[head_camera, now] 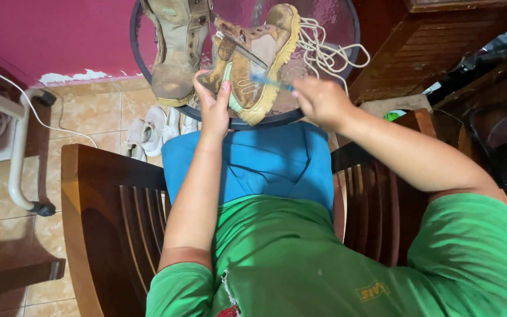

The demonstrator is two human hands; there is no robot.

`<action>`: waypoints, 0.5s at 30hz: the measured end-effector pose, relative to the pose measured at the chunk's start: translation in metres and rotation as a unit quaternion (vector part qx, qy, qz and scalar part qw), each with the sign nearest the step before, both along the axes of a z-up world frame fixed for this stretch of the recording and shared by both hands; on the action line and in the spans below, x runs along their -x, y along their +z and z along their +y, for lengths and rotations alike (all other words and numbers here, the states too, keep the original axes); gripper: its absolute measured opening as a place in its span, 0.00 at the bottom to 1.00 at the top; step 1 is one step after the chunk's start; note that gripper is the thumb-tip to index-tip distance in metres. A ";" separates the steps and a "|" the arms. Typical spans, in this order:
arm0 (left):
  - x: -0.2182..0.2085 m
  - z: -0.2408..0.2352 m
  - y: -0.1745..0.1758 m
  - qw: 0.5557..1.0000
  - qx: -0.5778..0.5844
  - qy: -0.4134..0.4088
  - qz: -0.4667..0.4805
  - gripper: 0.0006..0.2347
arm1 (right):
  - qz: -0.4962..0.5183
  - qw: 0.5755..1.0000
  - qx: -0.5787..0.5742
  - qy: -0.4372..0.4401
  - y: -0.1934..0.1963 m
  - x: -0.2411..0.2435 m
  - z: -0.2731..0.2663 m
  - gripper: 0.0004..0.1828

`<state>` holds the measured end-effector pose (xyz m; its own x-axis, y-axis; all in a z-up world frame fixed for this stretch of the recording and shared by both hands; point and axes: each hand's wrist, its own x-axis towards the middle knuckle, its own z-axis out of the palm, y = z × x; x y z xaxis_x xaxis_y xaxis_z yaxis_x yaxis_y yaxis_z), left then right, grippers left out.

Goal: The person scrubs a brown hiking boot with a toothbrush, focusing on the toe, sides, and sole. They repeatedly dip the brush into a small bowl of liquid and continue scrubbing different areas of the boot throughout the clip.

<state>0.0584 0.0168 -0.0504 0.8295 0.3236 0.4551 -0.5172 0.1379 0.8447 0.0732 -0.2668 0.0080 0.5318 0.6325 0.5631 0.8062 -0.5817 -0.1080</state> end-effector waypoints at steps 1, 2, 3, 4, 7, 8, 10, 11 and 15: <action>0.002 0.000 0.001 1.000 0.000 0.000 0.002 0.22 | 0.002 1.000 0.000 0.000 0.005 0.009 0.002 0.14; 0.004 -0.001 0.003 1.000 -0.002 -0.002 0.001 0.22 | -0.035 0.998 0.047 0.002 0.010 0.019 0.004 0.14; 0.004 -0.001 0.007 1.000 -0.006 -0.005 -0.001 0.22 | -0.074 0.993 0.092 0.004 0.017 0.027 0.006 0.15; 0.005 0.000 0.008 1.000 -0.008 -0.004 -0.002 0.22 | -0.074 0.993 0.091 0.005 0.024 0.018 0.004 0.15; 0.008 -0.001 0.012 0.999 -0.030 -0.014 0.002 0.20 | -0.075 0.995 0.061 -0.021 0.035 -0.002 -0.002 0.11; 0.009 -0.004 0.013 0.999 -0.028 -0.018 -0.001 0.20 | -0.098 0.991 0.080 -0.053 0.029 -0.004 -0.004 0.10; 0.007 -0.006 0.013 1.000 -0.023 -0.020 -0.005 0.20 | -0.122 0.984 0.101 -0.082 0.029 0.007 -0.001 0.10; 0.007 -0.004 0.012 0.999 -0.031 -0.022 -0.010 0.19 | -0.131 0.982 0.115 -0.068 0.033 0.023 0.004 0.10; 0.007 0.005 0.010 0.998 -0.053 -0.032 -0.019 0.18 | -0.141 0.981 0.129 -0.023 0.047 0.011 0.003 0.09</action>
